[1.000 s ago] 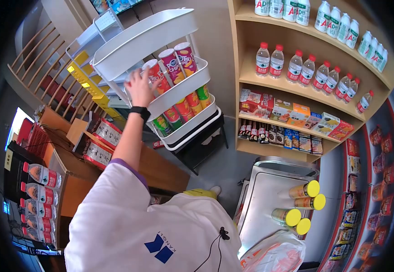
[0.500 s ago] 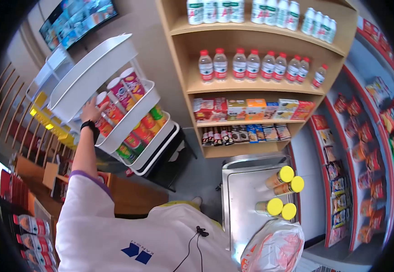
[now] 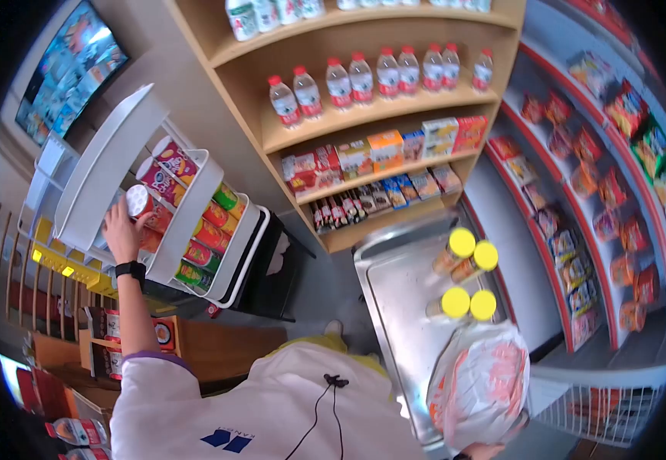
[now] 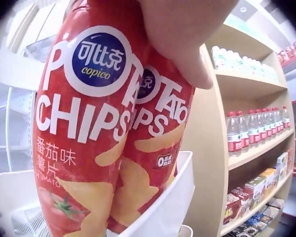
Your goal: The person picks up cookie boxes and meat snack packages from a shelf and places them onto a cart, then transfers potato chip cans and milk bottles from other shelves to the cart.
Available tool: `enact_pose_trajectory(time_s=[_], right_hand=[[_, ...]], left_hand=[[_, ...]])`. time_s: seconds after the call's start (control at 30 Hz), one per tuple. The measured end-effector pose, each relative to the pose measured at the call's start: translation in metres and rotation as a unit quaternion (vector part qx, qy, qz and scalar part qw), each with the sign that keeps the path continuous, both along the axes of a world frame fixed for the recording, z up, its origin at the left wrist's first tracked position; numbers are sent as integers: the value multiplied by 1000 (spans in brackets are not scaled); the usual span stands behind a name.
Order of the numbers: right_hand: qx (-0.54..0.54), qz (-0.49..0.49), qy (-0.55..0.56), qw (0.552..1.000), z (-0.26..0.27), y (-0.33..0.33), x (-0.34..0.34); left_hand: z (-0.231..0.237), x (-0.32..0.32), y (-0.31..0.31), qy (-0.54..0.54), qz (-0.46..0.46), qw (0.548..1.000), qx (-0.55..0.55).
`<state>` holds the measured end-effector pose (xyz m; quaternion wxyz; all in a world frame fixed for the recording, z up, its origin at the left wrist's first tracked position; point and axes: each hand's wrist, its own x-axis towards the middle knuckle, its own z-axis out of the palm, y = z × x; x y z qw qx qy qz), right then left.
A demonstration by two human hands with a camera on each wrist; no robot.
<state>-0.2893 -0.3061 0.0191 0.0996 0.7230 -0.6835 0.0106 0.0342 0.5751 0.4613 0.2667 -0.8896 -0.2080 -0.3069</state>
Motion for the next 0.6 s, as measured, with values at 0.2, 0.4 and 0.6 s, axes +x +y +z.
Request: enact_pose_trajectory(time_s=[0.2,0.4,0.6], right_hand=[[140,70,-126,980,105,86,-36],[88,48,-94,991,123,102,-17],[71,78,-150,983,115,98,-24]], left_hand=[[20,-23,-71,-34,-48,992,114],[32,-28,-144,-43,-213,976,14],[-29,4,-261,55,-420,893,-152]])
